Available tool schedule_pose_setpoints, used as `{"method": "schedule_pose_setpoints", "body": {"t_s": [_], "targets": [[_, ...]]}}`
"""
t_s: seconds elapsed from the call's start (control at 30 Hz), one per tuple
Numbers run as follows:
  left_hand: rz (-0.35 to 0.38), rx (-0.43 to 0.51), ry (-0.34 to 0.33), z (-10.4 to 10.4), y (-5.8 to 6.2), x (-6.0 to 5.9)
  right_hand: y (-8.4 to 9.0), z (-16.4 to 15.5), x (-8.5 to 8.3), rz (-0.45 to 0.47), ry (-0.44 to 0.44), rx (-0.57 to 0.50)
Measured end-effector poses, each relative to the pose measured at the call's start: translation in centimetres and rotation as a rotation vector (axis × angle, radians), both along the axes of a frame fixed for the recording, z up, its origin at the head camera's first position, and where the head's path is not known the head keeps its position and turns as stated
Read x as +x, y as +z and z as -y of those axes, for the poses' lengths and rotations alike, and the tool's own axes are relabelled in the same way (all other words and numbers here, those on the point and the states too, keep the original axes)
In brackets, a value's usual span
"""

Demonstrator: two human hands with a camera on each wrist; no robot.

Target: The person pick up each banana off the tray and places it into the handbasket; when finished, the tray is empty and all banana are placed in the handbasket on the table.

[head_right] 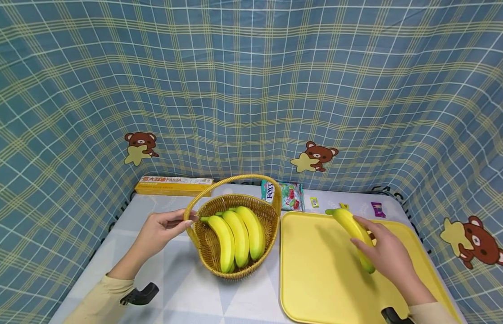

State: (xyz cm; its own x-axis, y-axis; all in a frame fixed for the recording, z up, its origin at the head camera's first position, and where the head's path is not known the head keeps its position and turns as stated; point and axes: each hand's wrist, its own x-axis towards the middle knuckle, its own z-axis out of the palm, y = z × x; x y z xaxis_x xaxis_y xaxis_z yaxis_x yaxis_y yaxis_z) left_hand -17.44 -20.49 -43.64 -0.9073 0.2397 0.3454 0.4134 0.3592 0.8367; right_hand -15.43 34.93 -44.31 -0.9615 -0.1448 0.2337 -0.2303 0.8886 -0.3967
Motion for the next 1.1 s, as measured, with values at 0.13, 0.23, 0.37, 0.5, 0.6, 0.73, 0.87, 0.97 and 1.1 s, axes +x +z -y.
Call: {"method": "schedule_pose_setpoints", "body": {"t_s": [0.13, 0.23, 0.37, 0.5, 0.6, 0.73, 0.87, 0.97, 1.1], "targets": [[0.000, 0.000, -0.006, 0.0, 0.0, 0.0, 0.9, 1.8, 0.7, -0.012, 0.037, -0.008], [0.002, -0.001, -0.005, 0.0, -0.1, 0.0, 1.5, 3.2, 1.1, -0.015, 0.060, -0.013], [0.001, 0.000, -0.010, 0.1, -0.1, -0.1, 2.1, 5.0, 1.5, -0.007, 0.084, -0.031], [0.006, 0.004, -0.009, 0.1, -0.1, 0.0, 2.5, 6.8, 1.8, 0.031, 0.106, -0.057], [0.007, 0.007, -0.010, 0.1, -0.1, 0.0, 2.7, 8.1, 1.9, 0.066, 0.120, -0.069], [0.009, 0.010, -0.010, 0.1, -0.1, 0.0, 2.9, 9.9, 1.8, 0.095, 0.138, -0.093], [0.005, 0.008, -0.011, 0.1, -0.1, 0.0, 3.0, 12.1, 1.5, 0.108, 0.151, -0.109], [0.001, 0.006, -0.009, 0.0, -0.2, 0.0, 3.0, 14.0, 1.3, 0.103, 0.175, -0.115], [0.002, 0.010, 0.000, 0.0, -0.2, -0.1, 2.9, 16.6, 0.7, 0.073, 0.220, -0.131]]}}
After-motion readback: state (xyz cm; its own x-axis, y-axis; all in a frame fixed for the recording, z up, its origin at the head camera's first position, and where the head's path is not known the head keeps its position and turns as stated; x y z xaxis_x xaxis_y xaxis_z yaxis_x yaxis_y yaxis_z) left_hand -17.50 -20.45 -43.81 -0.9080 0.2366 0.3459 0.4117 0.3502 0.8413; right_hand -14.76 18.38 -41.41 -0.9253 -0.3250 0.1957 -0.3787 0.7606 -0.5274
